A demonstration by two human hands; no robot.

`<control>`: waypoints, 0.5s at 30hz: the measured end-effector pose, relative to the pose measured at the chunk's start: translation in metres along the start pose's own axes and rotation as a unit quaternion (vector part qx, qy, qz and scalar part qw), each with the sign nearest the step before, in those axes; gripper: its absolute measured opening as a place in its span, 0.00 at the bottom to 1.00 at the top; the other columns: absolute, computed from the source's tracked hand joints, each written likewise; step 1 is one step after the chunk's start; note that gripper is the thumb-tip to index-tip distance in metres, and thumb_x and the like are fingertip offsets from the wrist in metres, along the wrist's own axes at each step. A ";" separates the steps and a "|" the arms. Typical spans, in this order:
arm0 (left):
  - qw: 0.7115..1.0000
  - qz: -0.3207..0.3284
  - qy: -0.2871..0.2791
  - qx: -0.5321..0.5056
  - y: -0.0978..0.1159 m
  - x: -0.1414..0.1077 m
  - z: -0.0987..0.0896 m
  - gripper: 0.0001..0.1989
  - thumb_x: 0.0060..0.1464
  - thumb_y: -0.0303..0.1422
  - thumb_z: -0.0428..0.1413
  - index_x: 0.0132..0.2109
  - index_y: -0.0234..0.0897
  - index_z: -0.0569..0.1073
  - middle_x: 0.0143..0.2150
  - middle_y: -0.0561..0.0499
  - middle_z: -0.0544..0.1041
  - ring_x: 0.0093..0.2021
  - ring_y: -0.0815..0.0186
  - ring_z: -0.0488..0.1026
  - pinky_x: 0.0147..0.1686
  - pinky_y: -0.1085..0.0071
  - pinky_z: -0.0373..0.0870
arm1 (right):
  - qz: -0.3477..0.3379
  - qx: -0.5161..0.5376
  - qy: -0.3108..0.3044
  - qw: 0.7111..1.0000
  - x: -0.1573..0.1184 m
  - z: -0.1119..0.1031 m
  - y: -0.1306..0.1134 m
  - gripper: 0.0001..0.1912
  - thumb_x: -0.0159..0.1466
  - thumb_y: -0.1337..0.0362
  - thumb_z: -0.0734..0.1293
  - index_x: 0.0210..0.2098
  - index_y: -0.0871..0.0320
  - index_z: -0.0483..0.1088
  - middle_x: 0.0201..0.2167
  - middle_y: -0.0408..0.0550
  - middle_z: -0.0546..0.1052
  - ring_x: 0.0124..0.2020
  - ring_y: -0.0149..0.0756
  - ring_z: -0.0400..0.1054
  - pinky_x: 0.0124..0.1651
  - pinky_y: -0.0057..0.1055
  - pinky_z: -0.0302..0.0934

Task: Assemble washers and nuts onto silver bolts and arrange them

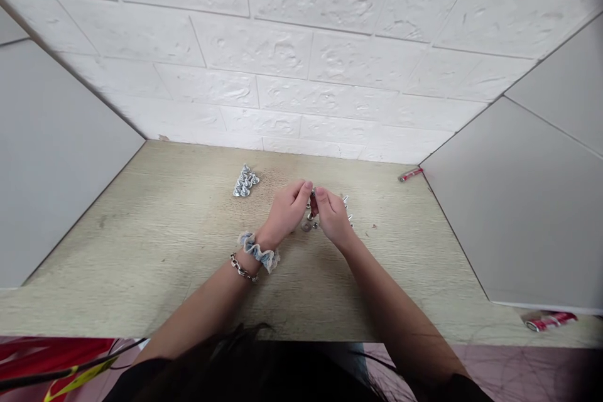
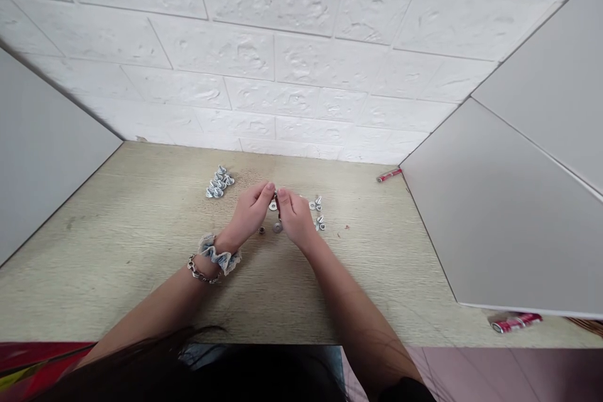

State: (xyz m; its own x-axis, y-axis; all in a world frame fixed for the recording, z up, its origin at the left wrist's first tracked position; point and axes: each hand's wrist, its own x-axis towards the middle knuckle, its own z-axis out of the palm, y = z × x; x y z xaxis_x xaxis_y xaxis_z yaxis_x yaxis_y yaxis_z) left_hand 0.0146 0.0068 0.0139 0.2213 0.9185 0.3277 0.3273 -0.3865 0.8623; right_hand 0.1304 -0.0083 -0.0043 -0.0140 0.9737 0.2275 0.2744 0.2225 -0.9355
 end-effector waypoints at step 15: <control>1.000 0.000 -0.001 0.020 0.000 -0.001 0.000 0.18 0.60 0.39 0.42 0.23 0.35 0.58 0.21 0.56 0.61 0.24 0.73 0.57 0.25 0.73 0.52 | -0.044 0.080 0.015 0.996 0.000 0.006 0.011 0.13 0.56 0.69 0.60 0.39 0.53 0.54 0.29 0.39 0.63 0.23 0.26 0.58 0.27 0.26 0.53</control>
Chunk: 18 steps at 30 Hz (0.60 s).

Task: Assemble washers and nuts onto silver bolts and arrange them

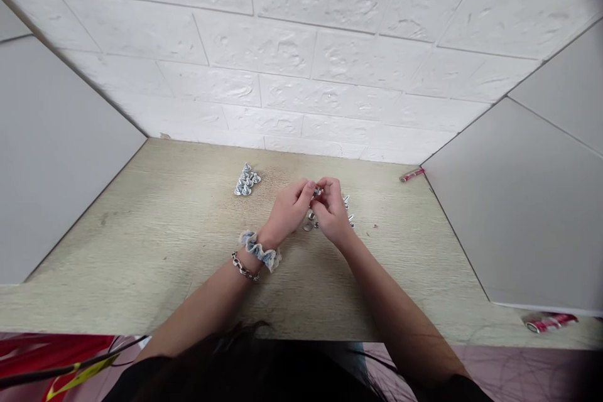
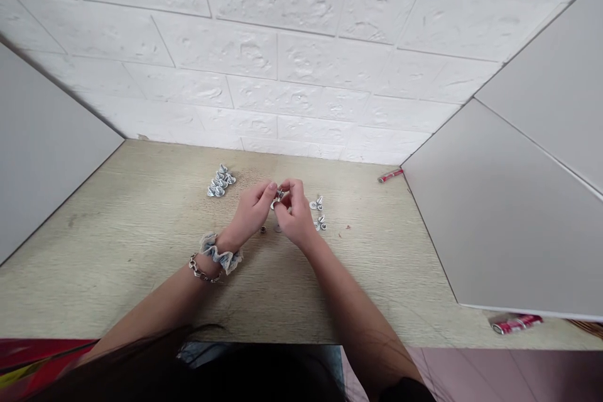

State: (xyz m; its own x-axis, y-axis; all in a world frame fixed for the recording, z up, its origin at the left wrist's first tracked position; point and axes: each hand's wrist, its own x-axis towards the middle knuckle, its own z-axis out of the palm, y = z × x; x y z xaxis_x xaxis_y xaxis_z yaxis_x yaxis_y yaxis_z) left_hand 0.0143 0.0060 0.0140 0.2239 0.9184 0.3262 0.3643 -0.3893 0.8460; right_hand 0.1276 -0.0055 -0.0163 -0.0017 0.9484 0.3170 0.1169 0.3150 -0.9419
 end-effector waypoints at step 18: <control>0.999 0.019 -0.015 0.032 -0.002 0.000 0.003 0.19 0.60 0.39 0.41 0.25 0.36 0.61 0.22 0.55 0.65 0.25 0.71 0.60 0.29 0.73 0.56 | 0.099 -0.061 0.040 0.992 0.005 -0.005 -0.012 0.28 0.62 0.44 0.52 0.16 0.58 0.57 0.13 0.41 0.61 0.18 0.28 0.55 0.24 0.28 0.49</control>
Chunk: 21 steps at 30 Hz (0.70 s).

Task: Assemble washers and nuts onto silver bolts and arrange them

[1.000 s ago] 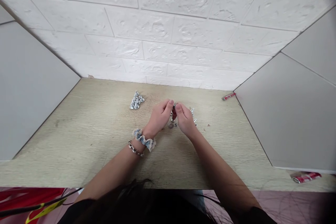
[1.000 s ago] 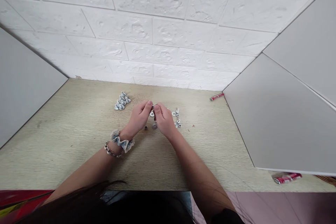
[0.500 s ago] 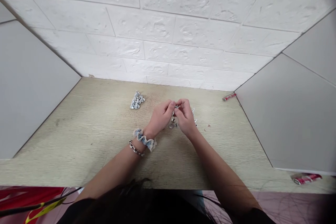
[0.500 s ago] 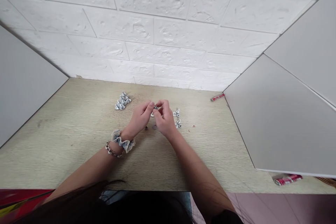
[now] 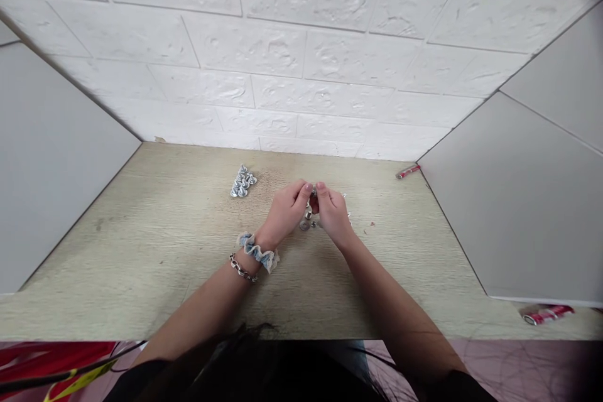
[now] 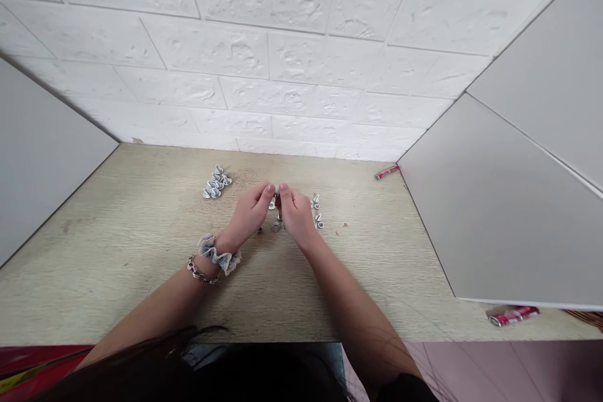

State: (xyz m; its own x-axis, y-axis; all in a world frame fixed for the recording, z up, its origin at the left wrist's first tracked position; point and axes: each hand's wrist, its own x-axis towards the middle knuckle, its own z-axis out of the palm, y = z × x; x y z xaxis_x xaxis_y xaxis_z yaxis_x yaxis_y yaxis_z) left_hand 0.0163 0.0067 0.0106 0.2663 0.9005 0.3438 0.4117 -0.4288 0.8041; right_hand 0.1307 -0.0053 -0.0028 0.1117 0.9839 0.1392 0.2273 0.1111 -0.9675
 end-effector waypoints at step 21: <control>0.999 0.012 0.035 -0.010 0.002 -0.002 -0.002 0.19 0.60 0.40 0.39 0.23 0.36 0.53 0.21 0.56 0.58 0.24 0.72 0.56 0.26 0.72 0.52 | -0.208 -0.103 0.044 0.972 -0.008 0.000 0.003 0.08 0.64 0.59 0.55 0.32 0.56 0.58 0.25 0.41 0.64 0.26 0.29 0.58 0.30 0.28 0.54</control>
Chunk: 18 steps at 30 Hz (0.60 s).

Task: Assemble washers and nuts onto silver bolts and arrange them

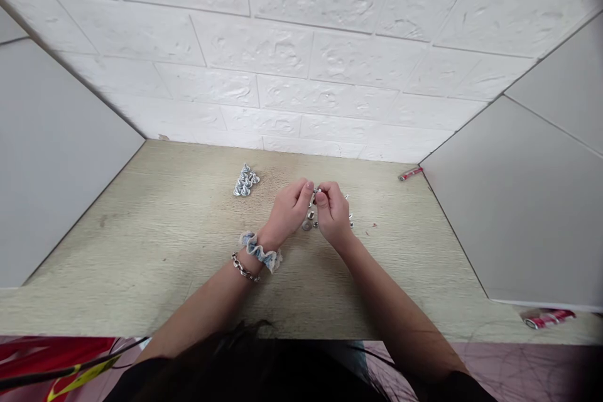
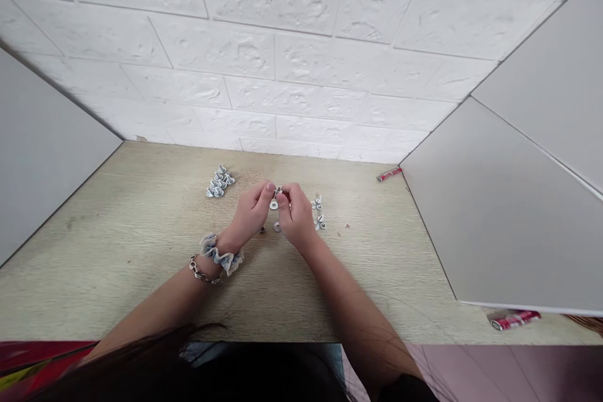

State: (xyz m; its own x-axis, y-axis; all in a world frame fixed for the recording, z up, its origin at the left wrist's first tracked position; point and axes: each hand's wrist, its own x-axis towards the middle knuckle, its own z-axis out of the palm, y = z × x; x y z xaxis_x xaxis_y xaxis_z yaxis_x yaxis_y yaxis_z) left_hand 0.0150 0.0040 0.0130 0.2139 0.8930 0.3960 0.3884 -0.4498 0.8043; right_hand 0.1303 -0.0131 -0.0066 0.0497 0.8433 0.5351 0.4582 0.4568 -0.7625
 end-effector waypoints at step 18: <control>0.999 -0.042 0.006 -0.017 -0.003 0.002 0.000 0.19 0.60 0.41 0.40 0.23 0.36 0.53 0.20 0.56 0.56 0.23 0.72 0.55 0.25 0.73 0.52 | 0.195 0.161 -0.044 0.966 0.007 -0.001 -0.006 0.28 0.63 0.47 0.50 0.16 0.58 0.59 0.13 0.43 0.62 0.19 0.28 0.57 0.26 0.28 0.55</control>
State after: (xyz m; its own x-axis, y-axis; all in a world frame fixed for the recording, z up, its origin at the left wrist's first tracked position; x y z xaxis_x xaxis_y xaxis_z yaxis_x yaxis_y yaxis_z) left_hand 0.0142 0.0073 0.0118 0.1721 0.9274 0.3322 0.3728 -0.3734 0.8495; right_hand 0.1282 -0.0102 0.0023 0.0796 0.9836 0.1620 0.1187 0.1521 -0.9812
